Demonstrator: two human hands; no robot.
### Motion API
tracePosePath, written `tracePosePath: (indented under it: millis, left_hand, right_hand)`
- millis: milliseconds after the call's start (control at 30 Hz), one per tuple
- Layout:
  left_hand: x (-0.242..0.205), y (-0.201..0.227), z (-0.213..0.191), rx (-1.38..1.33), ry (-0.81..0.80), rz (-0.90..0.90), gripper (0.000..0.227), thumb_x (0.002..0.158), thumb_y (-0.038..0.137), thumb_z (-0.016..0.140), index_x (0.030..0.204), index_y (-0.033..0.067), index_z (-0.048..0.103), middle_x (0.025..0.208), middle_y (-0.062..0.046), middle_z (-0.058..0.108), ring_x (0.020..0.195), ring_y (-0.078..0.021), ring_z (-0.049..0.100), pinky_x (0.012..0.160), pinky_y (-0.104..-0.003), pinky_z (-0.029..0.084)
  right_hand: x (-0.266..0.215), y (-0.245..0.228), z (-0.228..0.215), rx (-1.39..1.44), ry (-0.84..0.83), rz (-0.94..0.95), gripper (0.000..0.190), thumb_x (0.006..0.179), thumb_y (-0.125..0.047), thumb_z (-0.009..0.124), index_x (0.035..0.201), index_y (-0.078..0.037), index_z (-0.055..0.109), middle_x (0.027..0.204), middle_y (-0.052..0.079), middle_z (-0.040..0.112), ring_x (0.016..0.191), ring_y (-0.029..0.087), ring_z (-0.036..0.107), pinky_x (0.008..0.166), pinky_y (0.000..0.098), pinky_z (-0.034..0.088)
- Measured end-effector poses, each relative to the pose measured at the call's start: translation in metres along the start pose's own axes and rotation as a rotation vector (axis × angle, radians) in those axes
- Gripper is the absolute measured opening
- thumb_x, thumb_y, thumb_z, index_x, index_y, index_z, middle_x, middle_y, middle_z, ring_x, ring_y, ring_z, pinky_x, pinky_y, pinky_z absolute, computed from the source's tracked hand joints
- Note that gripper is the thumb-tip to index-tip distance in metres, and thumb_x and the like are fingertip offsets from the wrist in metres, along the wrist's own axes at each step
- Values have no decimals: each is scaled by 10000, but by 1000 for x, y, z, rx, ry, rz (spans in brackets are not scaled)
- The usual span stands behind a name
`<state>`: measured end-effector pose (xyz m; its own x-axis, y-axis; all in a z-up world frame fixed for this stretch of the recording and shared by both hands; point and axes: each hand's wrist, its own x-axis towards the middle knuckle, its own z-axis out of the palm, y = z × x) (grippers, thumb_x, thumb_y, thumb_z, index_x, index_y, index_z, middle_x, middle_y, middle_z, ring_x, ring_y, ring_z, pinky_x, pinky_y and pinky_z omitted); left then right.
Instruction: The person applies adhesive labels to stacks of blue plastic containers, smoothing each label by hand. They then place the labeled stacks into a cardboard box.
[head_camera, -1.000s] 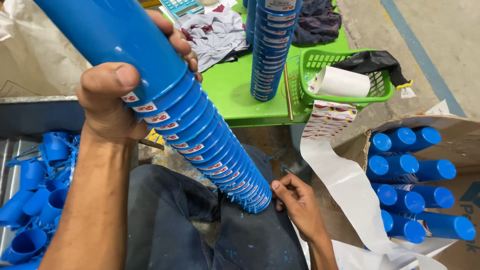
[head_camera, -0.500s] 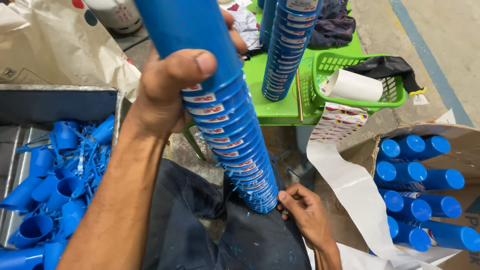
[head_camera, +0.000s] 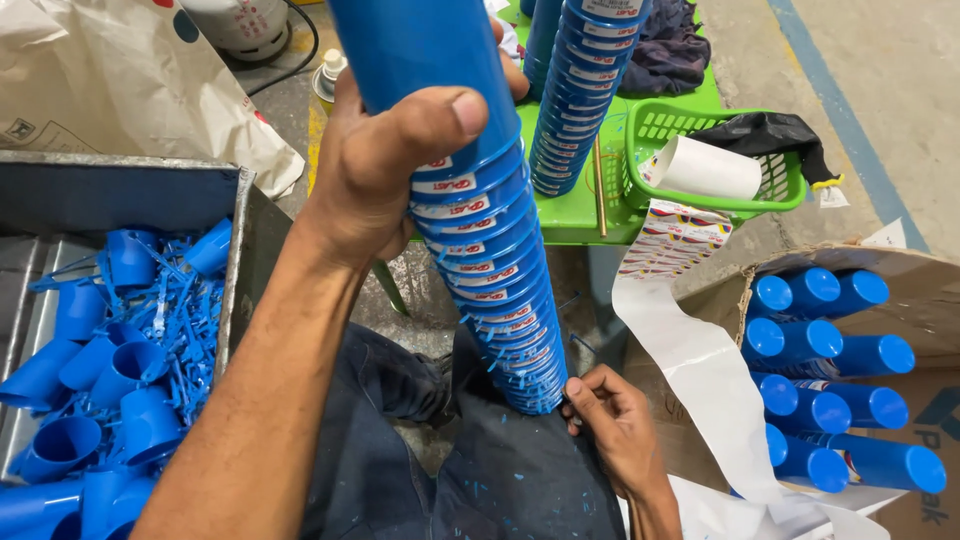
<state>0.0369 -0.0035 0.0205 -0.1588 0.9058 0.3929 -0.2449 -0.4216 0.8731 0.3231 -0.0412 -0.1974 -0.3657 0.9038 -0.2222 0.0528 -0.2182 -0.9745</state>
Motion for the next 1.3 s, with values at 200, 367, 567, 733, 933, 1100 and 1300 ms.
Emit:
tracePosePath:
  millis: [200, 367, 567, 733, 933, 1100, 1300]
  left_hand:
    - [2, 2, 11, 25, 127, -47, 467, 677, 363, 751, 994, 21, 714, 886, -73, 713, 725, -179, 678, 641, -341, 603]
    - [2, -1, 13, 7, 284, -90, 496, 609, 336, 763, 962, -10, 739, 877, -111, 762, 717, -198, 716, 630, -345, 631]
    - [5, -2, 17, 0, 260, -62, 443, 621, 344, 760, 903, 7, 707, 796, -80, 702, 658, -178, 665, 594, -332, 593]
    - [14, -8, 21, 71, 256, 23, 233, 704, 294, 741, 708, 144, 563, 655, 24, 529, 588, -97, 490, 563, -291, 436]
    - [17, -13, 19, 78, 175, 37, 298, 726, 352, 744, 861, 132, 595, 779, -14, 610, 699, -159, 622, 637, -339, 561]
    - [25, -13, 27, 33, 204, -35, 227, 717, 260, 747, 778, 114, 584, 684, -12, 583, 590, -142, 584, 545, -337, 551]
    - [27, -18, 20, 55, 142, -7, 386, 714, 347, 757, 978, 95, 632, 864, -49, 676, 766, -201, 685, 688, -368, 622]
  right_hand:
    - [-12, 3, 10, -49, 257, -277, 208, 1002, -198, 633, 859, -48, 619, 808, 78, 650, 607, 153, 633, 599, 258, 502]
    - [-11, 1, 18, -55, 342, -250, 189, 982, -183, 664, 868, -43, 607, 886, 96, 692, 605, 160, 651, 592, 264, 530]
    - [-14, -2, 22, -18, 350, -262, 265, 1005, -202, 645, 810, -76, 517, 827, 80, 626, 603, 151, 612, 609, 272, 500]
    - [-20, 4, 25, -237, 368, -399, 185, 957, -136, 685, 818, -78, 576, 856, 58, 648, 667, 119, 602, 637, 253, 511]
    - [-16, 7, 30, -158, 512, -339, 214, 991, -222, 648, 867, -58, 586, 932, 80, 693, 662, 160, 645, 625, 274, 555]
    - [-22, 9, 33, -215, 462, -512, 199, 987, -123, 638, 827, -63, 537, 857, 83, 626, 730, 142, 601, 659, 266, 506]
    - [-9, 14, 25, -91, 484, -344, 221, 1006, -195, 633, 836, -87, 542, 868, 68, 669, 633, 134, 615, 595, 267, 514]
